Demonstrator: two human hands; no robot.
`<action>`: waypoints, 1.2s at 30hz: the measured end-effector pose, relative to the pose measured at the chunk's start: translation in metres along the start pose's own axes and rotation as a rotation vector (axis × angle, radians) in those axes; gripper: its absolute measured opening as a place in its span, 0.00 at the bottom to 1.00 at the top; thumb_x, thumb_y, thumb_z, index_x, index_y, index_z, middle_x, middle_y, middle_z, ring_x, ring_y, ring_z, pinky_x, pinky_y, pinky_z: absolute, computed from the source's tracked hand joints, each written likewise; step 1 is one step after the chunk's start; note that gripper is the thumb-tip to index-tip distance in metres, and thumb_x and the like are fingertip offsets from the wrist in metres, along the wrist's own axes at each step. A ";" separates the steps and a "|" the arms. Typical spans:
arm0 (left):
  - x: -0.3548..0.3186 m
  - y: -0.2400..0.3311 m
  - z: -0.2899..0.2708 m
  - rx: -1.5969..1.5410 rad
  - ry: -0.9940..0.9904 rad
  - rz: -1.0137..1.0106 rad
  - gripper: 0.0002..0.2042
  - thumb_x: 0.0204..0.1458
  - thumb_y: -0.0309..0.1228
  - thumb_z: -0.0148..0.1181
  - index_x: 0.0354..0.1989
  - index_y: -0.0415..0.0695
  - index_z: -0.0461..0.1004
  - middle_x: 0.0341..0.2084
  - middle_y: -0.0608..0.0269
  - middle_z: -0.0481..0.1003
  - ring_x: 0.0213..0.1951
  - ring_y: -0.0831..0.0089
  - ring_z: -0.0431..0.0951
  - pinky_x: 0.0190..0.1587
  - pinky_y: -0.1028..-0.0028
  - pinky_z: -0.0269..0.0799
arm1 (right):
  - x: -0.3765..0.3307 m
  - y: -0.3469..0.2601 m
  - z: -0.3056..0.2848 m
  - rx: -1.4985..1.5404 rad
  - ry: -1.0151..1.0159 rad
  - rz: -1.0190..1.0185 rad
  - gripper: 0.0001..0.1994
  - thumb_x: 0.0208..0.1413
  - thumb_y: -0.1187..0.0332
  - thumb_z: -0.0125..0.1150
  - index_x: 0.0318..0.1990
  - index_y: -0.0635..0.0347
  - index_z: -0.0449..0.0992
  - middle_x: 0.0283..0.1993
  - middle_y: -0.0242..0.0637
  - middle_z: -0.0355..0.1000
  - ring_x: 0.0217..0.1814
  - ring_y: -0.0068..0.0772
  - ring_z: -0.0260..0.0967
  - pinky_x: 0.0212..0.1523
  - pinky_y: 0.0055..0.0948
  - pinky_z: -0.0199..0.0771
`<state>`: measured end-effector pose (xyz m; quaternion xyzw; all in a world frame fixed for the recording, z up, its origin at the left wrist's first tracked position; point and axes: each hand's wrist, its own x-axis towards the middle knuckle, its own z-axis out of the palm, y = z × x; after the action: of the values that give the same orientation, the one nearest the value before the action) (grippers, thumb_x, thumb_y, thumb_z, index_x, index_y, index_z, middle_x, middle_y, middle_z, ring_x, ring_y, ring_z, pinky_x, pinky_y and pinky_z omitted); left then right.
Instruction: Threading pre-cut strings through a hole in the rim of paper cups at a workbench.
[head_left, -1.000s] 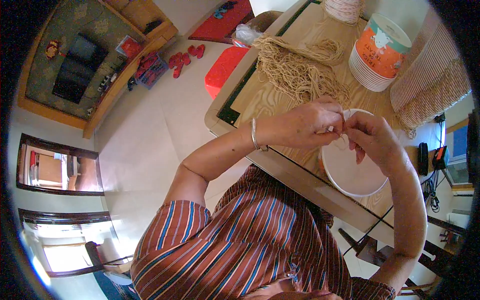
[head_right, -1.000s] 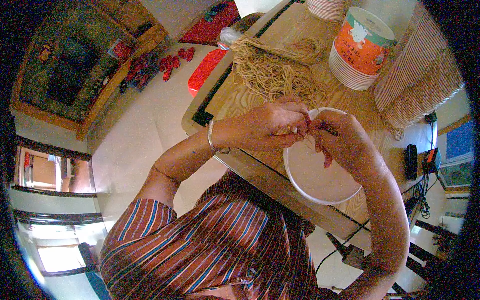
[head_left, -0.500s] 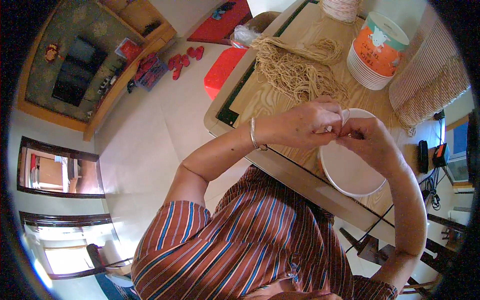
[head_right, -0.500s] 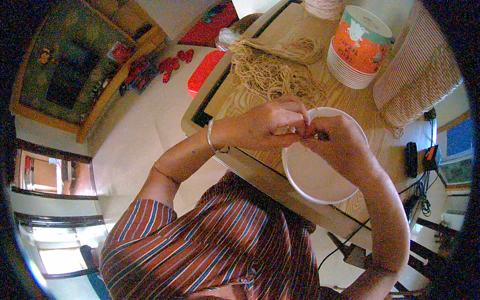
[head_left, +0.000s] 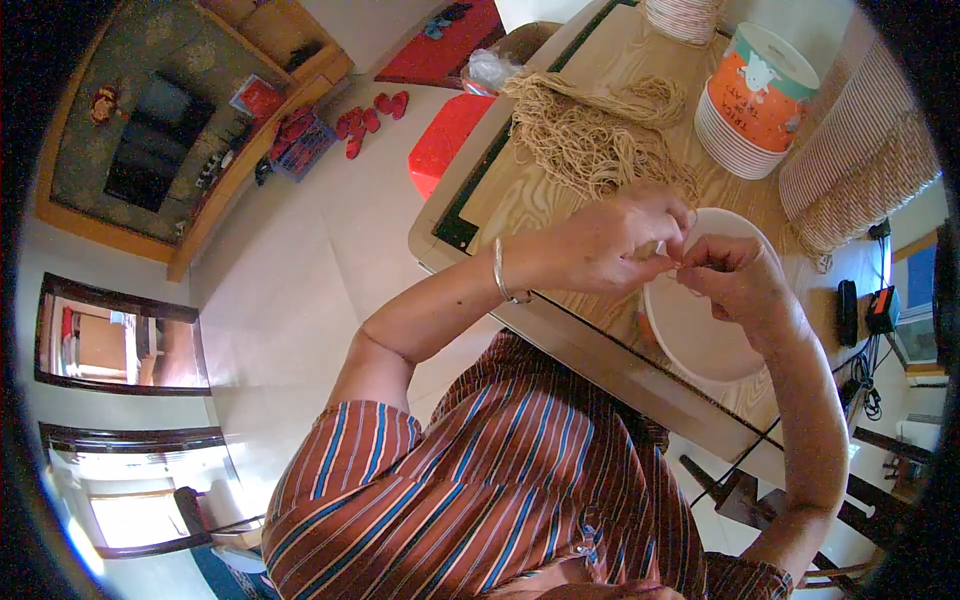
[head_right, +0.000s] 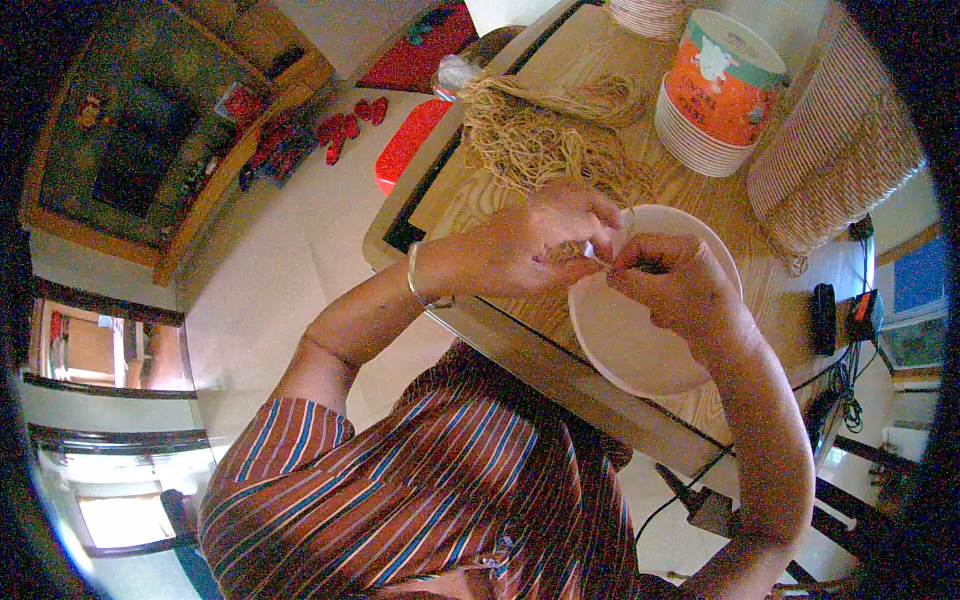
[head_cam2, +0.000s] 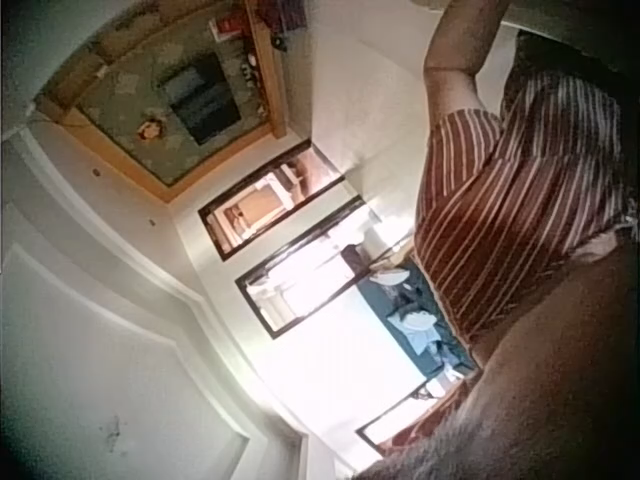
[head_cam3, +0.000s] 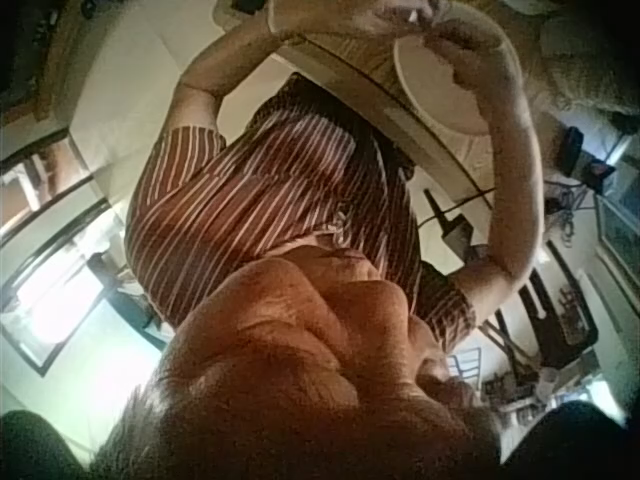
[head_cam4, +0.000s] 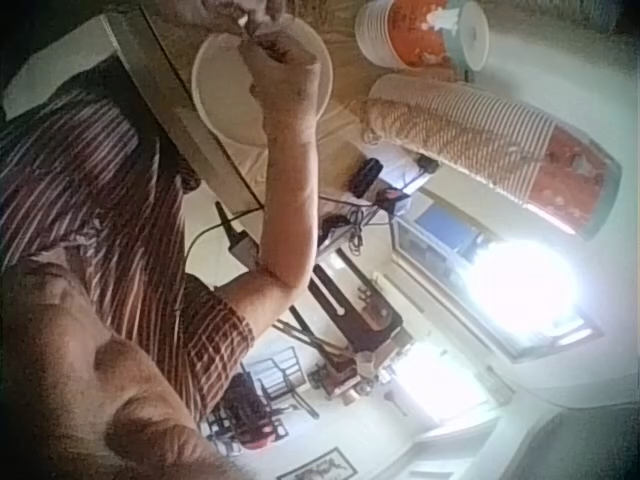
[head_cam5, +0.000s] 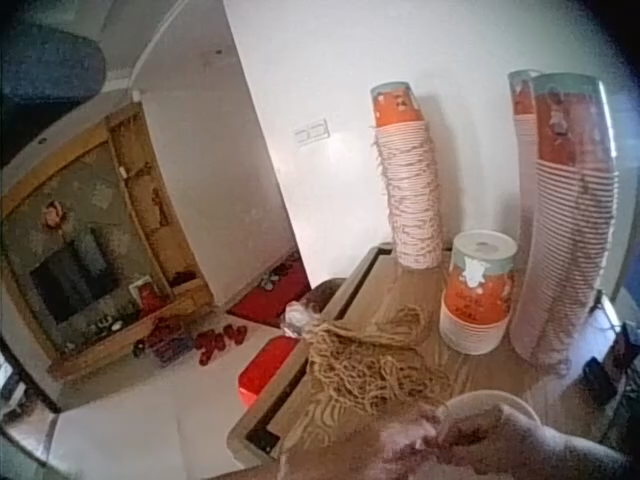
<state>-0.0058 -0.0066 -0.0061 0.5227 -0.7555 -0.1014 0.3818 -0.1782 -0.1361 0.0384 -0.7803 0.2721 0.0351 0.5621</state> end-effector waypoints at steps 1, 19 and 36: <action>-0.002 -0.001 0.000 -0.003 0.064 -0.016 0.07 0.50 0.32 0.62 0.35 0.43 0.74 0.44 0.57 0.72 0.51 0.58 0.70 0.55 0.61 0.64 | -0.001 -0.002 0.000 0.012 -0.006 0.002 0.02 0.50 0.71 0.62 0.28 0.58 0.77 0.22 0.20 0.65 0.18 0.09 0.55 0.16 0.14 0.52; -0.001 0.004 -0.004 0.042 0.065 -0.065 0.06 0.45 0.28 0.63 0.30 0.40 0.74 0.40 0.56 0.70 0.49 0.56 0.68 0.53 0.62 0.64 | 0.004 0.008 -0.004 0.063 -0.082 0.054 0.05 0.52 0.64 0.64 0.32 0.53 0.79 0.22 0.20 0.66 0.18 0.12 0.57 0.16 0.15 0.55; -0.002 -0.002 -0.001 0.017 0.105 -0.055 0.06 0.44 0.27 0.65 0.30 0.44 0.75 0.39 0.59 0.71 0.47 0.60 0.71 0.50 0.63 0.66 | 0.008 0.001 -0.001 0.021 -0.184 0.097 0.06 0.54 0.65 0.64 0.34 0.55 0.79 0.24 0.21 0.66 0.22 0.12 0.60 0.17 0.16 0.59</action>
<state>-0.0036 -0.0055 -0.0069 0.5511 -0.7207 -0.0779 0.4133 -0.1720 -0.1407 0.0350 -0.7536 0.2571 0.1309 0.5907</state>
